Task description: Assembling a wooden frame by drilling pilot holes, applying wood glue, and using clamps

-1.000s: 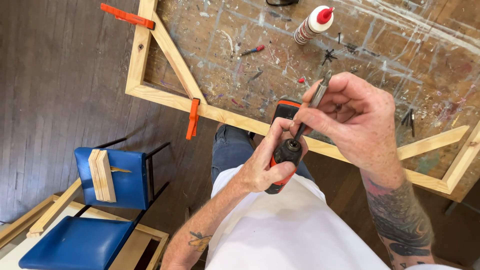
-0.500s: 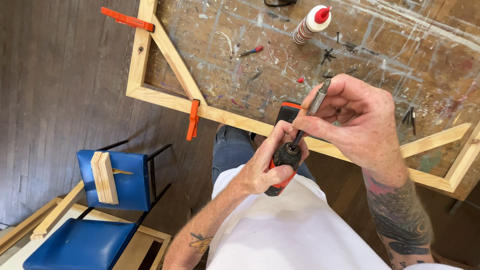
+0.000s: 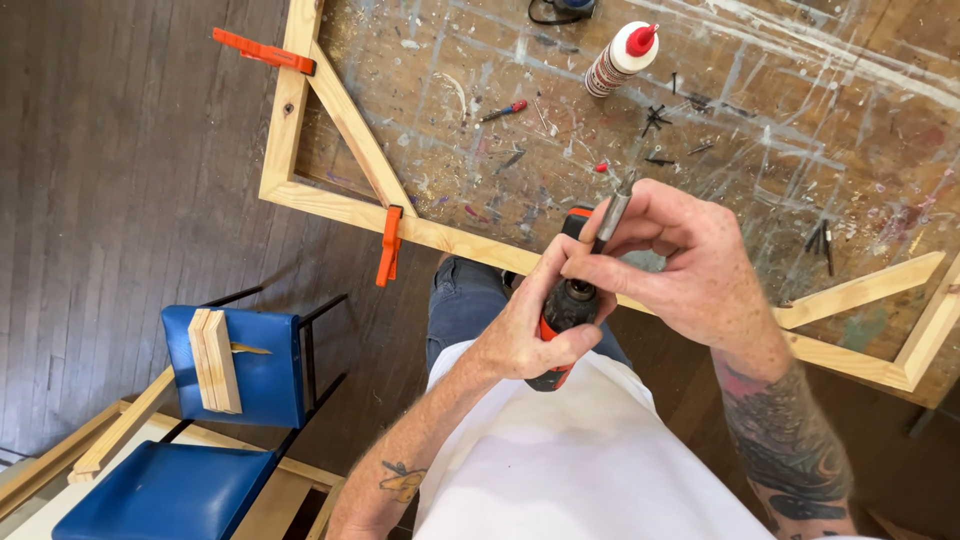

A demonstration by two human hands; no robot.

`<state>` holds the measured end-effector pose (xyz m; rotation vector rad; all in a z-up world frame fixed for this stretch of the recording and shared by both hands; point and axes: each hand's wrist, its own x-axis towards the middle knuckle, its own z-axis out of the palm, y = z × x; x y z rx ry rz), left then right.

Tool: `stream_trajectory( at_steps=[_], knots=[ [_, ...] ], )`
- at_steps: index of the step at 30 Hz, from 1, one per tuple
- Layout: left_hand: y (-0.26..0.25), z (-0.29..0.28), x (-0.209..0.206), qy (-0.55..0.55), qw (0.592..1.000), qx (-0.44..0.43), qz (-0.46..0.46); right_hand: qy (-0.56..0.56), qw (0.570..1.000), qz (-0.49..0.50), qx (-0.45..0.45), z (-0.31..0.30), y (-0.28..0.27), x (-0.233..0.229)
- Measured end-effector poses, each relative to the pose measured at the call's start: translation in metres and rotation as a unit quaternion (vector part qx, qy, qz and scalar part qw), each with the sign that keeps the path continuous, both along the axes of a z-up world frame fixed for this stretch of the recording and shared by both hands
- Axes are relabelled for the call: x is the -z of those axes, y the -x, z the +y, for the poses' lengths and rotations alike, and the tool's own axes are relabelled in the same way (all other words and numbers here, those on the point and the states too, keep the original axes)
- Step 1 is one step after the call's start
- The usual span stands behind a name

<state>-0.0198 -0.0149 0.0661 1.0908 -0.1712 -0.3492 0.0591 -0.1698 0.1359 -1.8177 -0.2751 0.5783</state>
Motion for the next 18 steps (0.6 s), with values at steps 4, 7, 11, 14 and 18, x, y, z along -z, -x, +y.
stream_trajectory(
  at_steps=[4,7,11,14,18],
  knots=[
    [0.0,-0.005,0.006,-0.043,0.999,-0.013,0.013,-0.02,0.993,-0.109,-0.048,-0.016,0.001,0.01],
    [-0.006,-0.008,0.003,0.013,0.998,-0.018,0.052,-0.122,0.989,-0.076,0.032,-0.038,0.017,0.043],
    [-0.012,-0.028,0.025,0.05,0.988,-0.137,0.06,0.002,0.988,-0.153,-0.012,-0.031,0.051,0.089],
    [-0.012,-0.048,0.048,0.036,0.977,-0.197,0.079,0.027,0.984,-0.153,0.085,-0.039,0.062,0.201],
    [-0.015,-0.051,0.025,-0.001,0.966,-0.242,0.091,0.049,0.963,-0.229,0.131,-0.06,0.073,0.195]
  ],
)
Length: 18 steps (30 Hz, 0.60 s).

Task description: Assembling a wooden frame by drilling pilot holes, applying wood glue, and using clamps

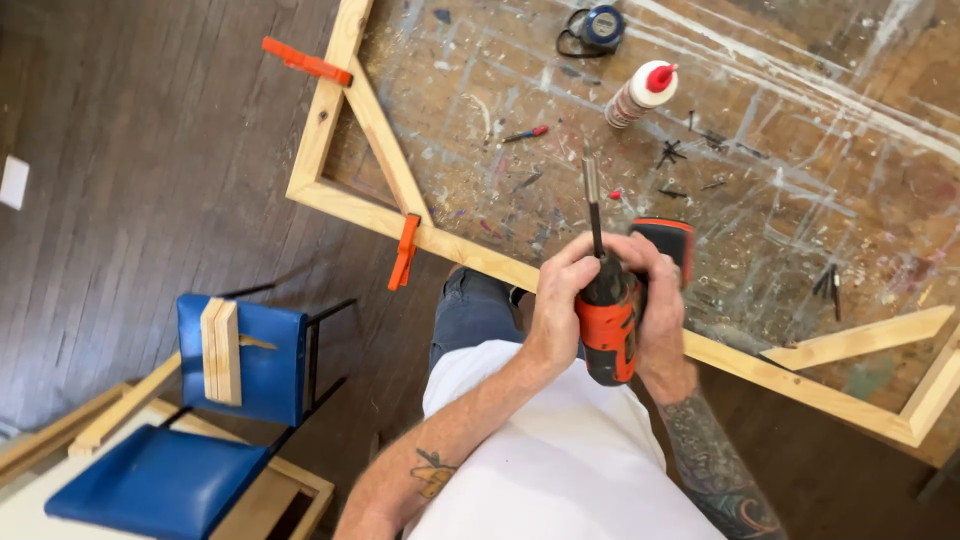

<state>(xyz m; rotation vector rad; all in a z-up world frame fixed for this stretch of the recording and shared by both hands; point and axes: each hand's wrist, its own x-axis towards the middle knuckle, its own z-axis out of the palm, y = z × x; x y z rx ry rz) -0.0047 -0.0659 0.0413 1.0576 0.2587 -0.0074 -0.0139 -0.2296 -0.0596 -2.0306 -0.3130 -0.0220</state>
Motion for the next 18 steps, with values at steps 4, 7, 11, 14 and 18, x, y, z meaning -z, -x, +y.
stream_trajectory(
  at_steps=[4,7,11,14,18],
  knots=[
    [0.002,-0.009,0.008,-0.043,0.984,-0.096,0.142,0.115,0.975,-0.176,-0.073,-0.014,-0.009,0.009],
    [-0.006,0.005,0.002,0.007,0.984,-0.08,0.159,0.088,0.968,-0.206,-0.115,-0.006,-0.028,0.009],
    [-0.012,0.025,0.012,0.139,0.985,-0.066,0.084,0.118,0.942,-0.257,-0.183,0.001,-0.051,0.02],
    [-0.031,0.049,0.005,0.174,0.98,-0.071,0.065,0.112,0.938,-0.248,-0.216,0.022,-0.077,0.02],
    [-0.068,0.086,0.023,0.227,0.971,-0.065,0.039,0.084,0.944,-0.173,-0.269,0.072,-0.116,0.005]
  ],
)
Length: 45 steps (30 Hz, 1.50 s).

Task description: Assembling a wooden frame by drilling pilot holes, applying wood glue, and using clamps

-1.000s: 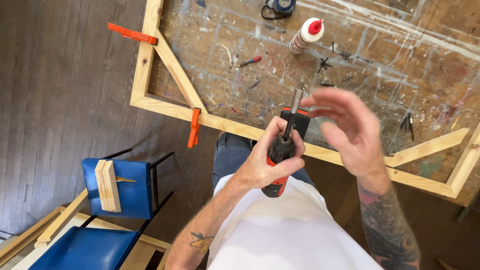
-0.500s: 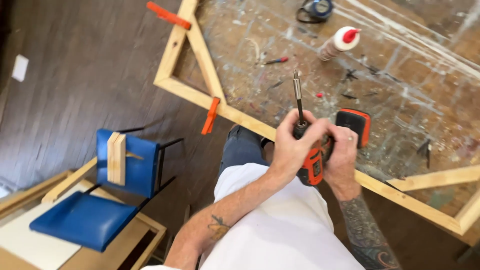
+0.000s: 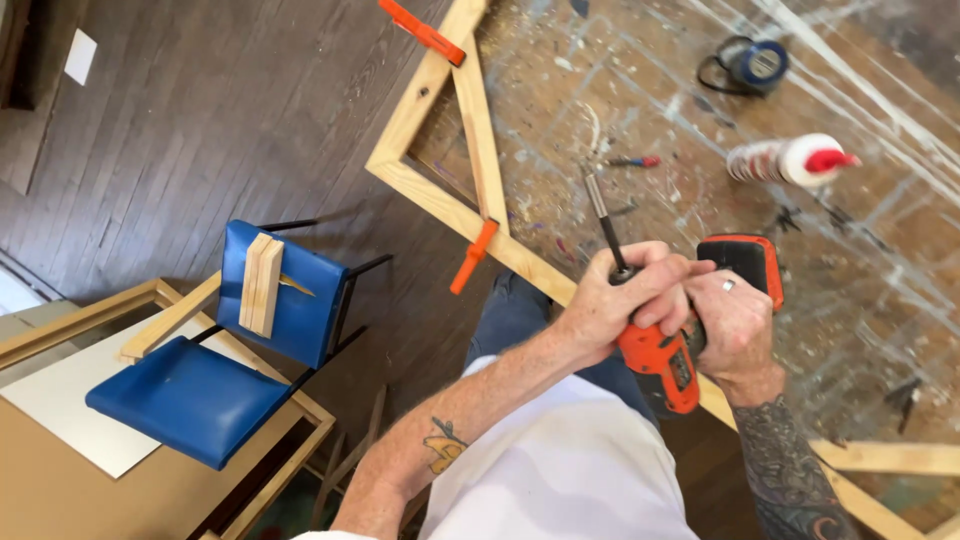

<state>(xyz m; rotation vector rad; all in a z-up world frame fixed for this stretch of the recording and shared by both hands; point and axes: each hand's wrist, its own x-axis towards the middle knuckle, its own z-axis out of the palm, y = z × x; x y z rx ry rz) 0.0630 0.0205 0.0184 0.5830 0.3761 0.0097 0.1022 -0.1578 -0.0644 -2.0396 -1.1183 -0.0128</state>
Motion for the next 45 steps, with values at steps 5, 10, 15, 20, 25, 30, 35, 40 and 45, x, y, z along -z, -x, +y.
stream_trajectory(
  at_steps=[5,10,15,20,25,30,35,40,45],
  knots=[
    [-0.053,0.047,0.073,0.053,0.997,-0.037,0.051,-0.011,0.97,0.24,0.024,0.03,-0.026,0.093],
    [-0.096,0.149,0.125,0.036,0.991,-0.037,0.127,0.008,0.888,0.457,0.042,0.117,-0.108,0.121],
    [-0.103,0.294,0.206,-0.505,0.796,-0.005,0.334,-0.08,0.716,0.691,0.055,0.188,-0.196,0.157],
    [-0.112,0.366,0.279,-0.643,0.685,0.089,0.331,-0.156,0.546,0.822,-0.045,0.189,-0.252,0.264],
    [-0.115,0.401,0.309,-0.513,0.734,0.282,0.345,-0.096,0.525,0.844,-0.045,0.209,-0.267,0.277],
    [-0.107,0.416,0.341,-0.434,0.814,0.302,0.241,-0.091,0.491,0.865,-0.048,0.219,-0.268,0.283],
    [-0.105,0.418,0.355,-0.361,0.833,0.311,0.279,-0.117,0.463,0.878,-0.035,0.215,-0.263,0.291],
    [-0.1,0.421,0.361,-0.366,0.826,0.341,0.259,-0.099,0.468,0.877,-0.034,0.217,-0.264,0.289],
    [-0.09,0.419,0.371,-0.258,0.884,0.318,0.227,-0.111,0.443,0.887,-0.06,0.221,-0.271,0.292]
  ],
)
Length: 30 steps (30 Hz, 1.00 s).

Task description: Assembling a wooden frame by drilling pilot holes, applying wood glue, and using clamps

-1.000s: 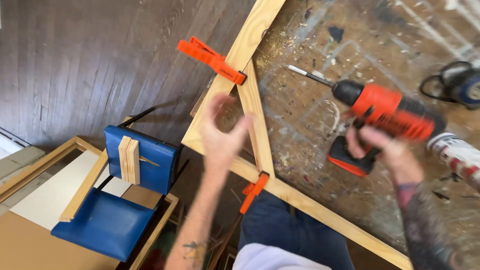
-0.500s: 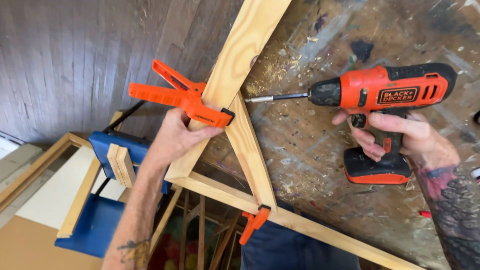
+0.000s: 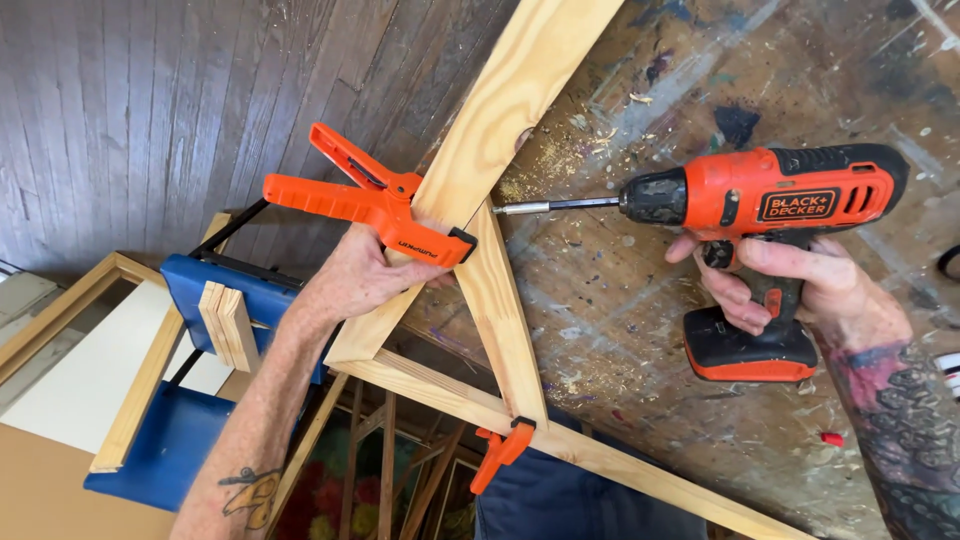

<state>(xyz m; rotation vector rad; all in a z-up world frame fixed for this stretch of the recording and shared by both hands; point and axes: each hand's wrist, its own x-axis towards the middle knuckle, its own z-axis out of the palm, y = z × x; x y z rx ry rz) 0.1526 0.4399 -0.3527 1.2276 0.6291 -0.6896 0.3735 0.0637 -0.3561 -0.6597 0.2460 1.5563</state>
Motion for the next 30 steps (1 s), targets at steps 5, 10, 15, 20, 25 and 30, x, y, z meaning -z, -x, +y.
stream_trajectory(
  at_steps=[5,10,15,20,25,30],
  knots=[
    [-0.012,-0.005,-0.007,-0.02,0.999,0.035,-0.003,0.039,0.998,-0.031,-0.046,0.009,-0.016,-0.009],
    [-0.002,-0.009,0.007,0.007,1.0,0.001,-0.001,0.081,0.995,0.021,-0.056,0.009,-0.02,-0.006],
    [-0.016,-0.009,-0.008,0.017,1.0,-0.002,-0.015,0.069,0.995,0.033,-0.063,0.009,-0.022,-0.003],
    [-0.02,-0.005,-0.012,-0.002,0.999,0.034,0.026,0.076,0.995,0.055,-0.045,-0.006,-0.017,0.007],
    [-0.017,-0.006,-0.008,0.011,0.999,0.027,0.02,0.077,0.995,0.045,-0.041,-0.008,-0.018,0.01],
    [-0.014,-0.009,-0.007,0.008,0.999,0.014,0.028,0.077,0.994,0.059,-0.044,-0.009,-0.019,0.009]
  ],
)
